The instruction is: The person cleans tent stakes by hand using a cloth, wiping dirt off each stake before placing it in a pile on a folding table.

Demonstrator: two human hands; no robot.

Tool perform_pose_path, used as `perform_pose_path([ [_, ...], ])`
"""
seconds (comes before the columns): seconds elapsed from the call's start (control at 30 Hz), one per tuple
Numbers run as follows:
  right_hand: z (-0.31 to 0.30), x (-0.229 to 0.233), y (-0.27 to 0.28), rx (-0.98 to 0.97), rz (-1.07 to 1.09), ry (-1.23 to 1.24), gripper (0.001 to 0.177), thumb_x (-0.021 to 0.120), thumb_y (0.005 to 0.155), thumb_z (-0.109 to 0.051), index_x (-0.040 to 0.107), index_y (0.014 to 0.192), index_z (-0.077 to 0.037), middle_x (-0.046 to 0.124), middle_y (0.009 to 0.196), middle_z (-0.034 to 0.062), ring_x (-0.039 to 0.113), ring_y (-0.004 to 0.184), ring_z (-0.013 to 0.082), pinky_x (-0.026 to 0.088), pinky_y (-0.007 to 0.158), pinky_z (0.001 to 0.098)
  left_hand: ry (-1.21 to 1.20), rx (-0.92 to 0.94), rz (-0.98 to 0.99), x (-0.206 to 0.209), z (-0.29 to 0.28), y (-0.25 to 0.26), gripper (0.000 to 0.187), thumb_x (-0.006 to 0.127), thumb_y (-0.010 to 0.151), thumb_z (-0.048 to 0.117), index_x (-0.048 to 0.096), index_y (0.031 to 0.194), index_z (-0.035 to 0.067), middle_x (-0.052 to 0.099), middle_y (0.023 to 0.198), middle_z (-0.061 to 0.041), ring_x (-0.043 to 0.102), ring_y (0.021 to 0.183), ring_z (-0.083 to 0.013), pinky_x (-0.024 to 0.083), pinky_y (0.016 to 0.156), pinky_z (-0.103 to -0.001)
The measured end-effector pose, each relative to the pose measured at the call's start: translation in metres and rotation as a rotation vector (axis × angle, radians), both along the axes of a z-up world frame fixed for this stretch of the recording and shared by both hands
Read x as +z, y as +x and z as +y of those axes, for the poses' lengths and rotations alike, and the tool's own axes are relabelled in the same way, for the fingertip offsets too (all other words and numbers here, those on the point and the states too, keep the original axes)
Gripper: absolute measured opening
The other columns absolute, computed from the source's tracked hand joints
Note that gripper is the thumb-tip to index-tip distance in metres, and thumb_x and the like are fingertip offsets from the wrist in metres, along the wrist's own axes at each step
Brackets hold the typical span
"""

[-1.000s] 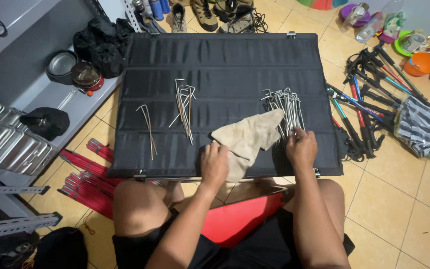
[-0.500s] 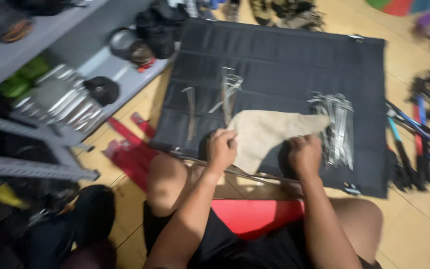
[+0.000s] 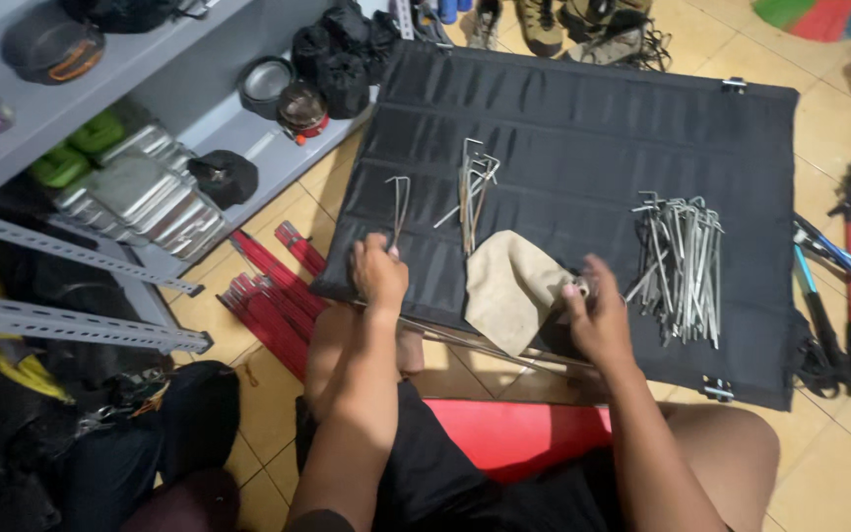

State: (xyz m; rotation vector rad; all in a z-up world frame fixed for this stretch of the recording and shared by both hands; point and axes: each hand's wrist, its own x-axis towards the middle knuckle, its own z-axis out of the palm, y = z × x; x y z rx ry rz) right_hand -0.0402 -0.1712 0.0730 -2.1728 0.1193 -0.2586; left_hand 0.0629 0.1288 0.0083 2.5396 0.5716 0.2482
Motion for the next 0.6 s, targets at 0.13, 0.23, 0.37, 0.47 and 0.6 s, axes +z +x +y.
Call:
perform_pose_path([
  [0.13,-0.026,-0.014,-0.001,-0.058,-0.121,-0.019,0.047,0.056,0.096,-0.018,0.043,0.137,-0.001,0.057,0.122,0.0284,0.052,0.115,0.0450,0.040,0.097,0.0547,0.167,-0.162,-0.154,0.037,-0.036,0.006,0.013,0.063,0.086,0.020,0.065,0.098,0.018,0.057,0.095,-0.006,0.057,0.096,-0.0307,0.047,0.080,-0.044],
  [0.23,-0.042,-0.042,0.006,-0.081,-0.037,-0.171,0.036,0.046,0.103,-0.020,0.055,0.127,0.005,0.059,0.109,0.0322,0.055,0.108,0.0487,0.041,0.095,0.0549,0.212,-0.341,-0.118,0.033,-0.058,0.026,0.019,0.059,0.089,0.017,0.066,0.105,0.012,0.059,0.097,-0.008,0.056,0.098,-0.0302,0.045,0.081,-0.043],
  [0.37,-0.050,-0.095,0.010,-0.070,-0.037,-0.565,0.034,0.066,0.082,-0.029,0.067,0.107,-0.007,0.061,0.112,0.0162,0.060,0.104,0.0385,0.048,0.092,0.0479,0.281,-0.434,-0.015,0.014,-0.068,0.053,0.018,0.052,0.091,0.015,0.066,0.095,0.005,0.058,0.101,-0.013,0.054,0.106,-0.0322,0.045,0.087,-0.043],
  [0.47,-0.051,-0.107,0.010,-0.112,-0.018,-0.619,0.032,0.069,0.075,-0.034,0.071,0.099,-0.012,0.061,0.112,0.0092,0.061,0.103,0.0349,0.050,0.089,0.0457,0.061,-0.385,0.103,-0.013,-0.066,0.082,0.017,0.051,0.084,0.013,0.067,0.087,0.008,0.064,0.089,-0.010,0.061,0.094,-0.0312,0.050,0.074,-0.044],
  [0.6,-0.054,-0.114,0.018,-0.145,0.058,-0.529,0.024,0.064,0.077,-0.033,0.071,0.091,-0.015,0.063,0.107,0.0044,0.061,0.104,0.0314,0.051,0.088,0.0427,-0.388,-0.250,0.215,-0.001,-0.068,0.090,0.021,0.052,0.074,0.007,0.070,0.083,0.000,0.069,0.085,-0.021,0.066,0.092,-0.0403,0.054,0.067,-0.050],
])
